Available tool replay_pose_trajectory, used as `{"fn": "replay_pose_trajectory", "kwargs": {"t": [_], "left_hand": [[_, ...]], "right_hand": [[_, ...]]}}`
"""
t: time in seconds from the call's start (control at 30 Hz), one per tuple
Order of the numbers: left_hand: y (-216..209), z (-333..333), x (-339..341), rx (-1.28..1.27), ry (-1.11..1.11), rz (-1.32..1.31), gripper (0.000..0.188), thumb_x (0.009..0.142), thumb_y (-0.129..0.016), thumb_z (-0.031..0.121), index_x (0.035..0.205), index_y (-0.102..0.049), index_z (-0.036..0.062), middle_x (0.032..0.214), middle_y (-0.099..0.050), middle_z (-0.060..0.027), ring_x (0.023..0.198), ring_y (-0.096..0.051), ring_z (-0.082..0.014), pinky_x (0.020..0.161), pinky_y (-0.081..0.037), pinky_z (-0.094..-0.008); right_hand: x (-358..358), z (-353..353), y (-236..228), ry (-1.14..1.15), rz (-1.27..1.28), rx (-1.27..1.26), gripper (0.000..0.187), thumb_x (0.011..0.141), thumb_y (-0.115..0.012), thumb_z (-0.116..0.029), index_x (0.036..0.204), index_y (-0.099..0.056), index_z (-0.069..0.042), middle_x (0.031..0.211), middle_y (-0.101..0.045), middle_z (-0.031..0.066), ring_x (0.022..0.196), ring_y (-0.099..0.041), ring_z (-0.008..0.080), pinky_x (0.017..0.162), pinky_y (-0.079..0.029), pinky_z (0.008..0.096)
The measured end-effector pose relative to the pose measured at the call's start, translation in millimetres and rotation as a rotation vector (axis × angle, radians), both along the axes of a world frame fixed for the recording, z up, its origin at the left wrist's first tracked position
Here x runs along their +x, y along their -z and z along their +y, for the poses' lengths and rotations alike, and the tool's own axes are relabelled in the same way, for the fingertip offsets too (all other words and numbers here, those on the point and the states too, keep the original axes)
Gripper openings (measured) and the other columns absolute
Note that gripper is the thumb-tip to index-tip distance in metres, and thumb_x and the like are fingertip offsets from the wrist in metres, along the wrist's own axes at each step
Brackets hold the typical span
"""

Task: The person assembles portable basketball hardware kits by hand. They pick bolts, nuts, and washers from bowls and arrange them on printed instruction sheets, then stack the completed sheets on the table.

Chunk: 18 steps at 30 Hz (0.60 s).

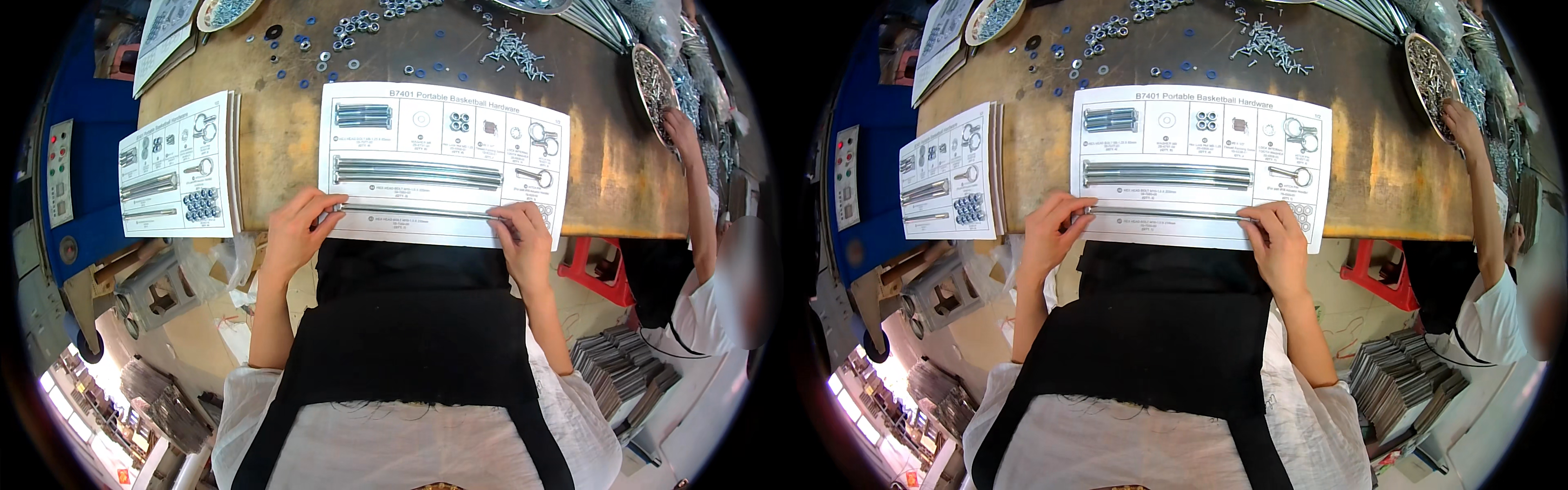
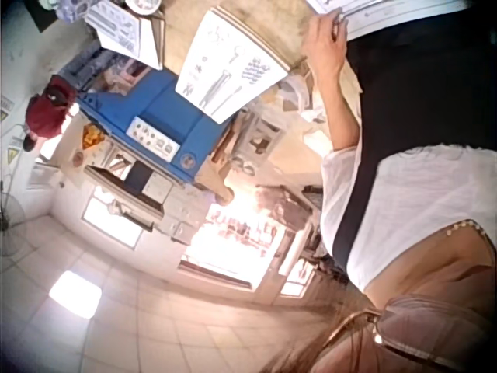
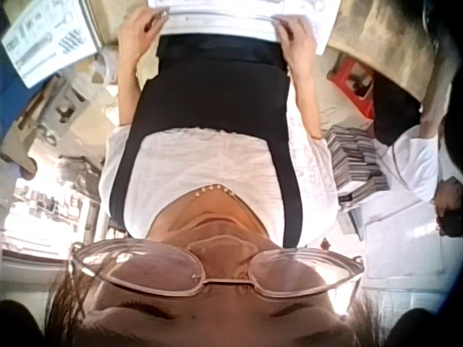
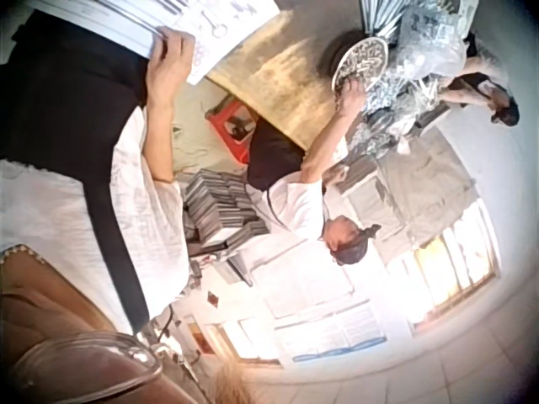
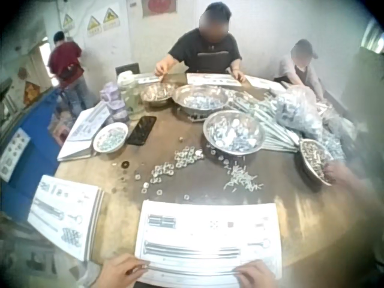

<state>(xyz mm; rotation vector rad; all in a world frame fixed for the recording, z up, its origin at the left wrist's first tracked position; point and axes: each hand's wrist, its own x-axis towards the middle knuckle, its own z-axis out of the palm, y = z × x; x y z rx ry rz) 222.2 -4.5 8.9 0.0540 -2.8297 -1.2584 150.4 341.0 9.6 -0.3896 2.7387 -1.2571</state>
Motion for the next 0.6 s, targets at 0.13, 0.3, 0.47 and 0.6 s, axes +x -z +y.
{"fn": "replay_pose_trajectory", "kwargs": {"t": [0.13,0.3,0.47,0.6], "left_hand": [[-1,-2,-2,0.005,-0.028,-0.089,0.027,0.081,-0.079,0.006,0.106,-0.074,0.0135,0.083,-0.059,-0.0002,0.057,-0.049,-0.0125,0.054,-0.042,-0.0264],[-7,-4,0,0.053,-0.029,-0.16,0.027,0.081,-0.078,0.006,0.107,-0.073,0.0134,0.081,-0.058,-0.0011,0.059,-0.047,-0.0122,0.056,-0.041,-0.027],[-15,-16,-30,0.049,-0.095,-0.15,0.023,0.087,-0.074,0.012,0.11,-0.072,0.0102,0.084,-0.061,-0.0041,0.068,-0.055,-0.015,0.064,-0.045,-0.0289],[-6,-27,-129,-0.045,-0.21,0.165,0.018,0.091,-0.07,0.016,0.107,-0.071,0.0069,0.092,-0.066,-0.0107,0.076,-0.064,-0.0237,0.071,-0.05,-0.0346]], "right_hand": [[-2,-1,-6,-0.027,-0.025,0.022,0.014,0.085,-0.075,-0.002,0.098,-0.072,-0.007,0.089,-0.062,0.0051,0.07,-0.063,0.0178,0.062,-0.051,0.0292],[-5,-3,-11,-0.068,-0.011,0.036,0.014,0.085,-0.074,-0.002,0.097,-0.072,-0.007,0.088,-0.062,0.0054,0.069,-0.062,0.018,0.061,-0.05,0.0295],[-43,-18,-33,-0.105,0.012,-0.122,0.016,0.09,-0.068,-0.001,0.103,-0.075,-0.006,0.085,-0.064,0.0085,0.075,-0.063,0.0206,0.068,-0.05,0.0297],[-132,-109,-30,-0.272,0.263,-0.266,0.016,0.092,-0.062,-0.007,0.103,-0.074,-0.007,0.093,-0.067,0.0127,0.086,-0.066,0.033,0.074,-0.052,0.0404]]}}
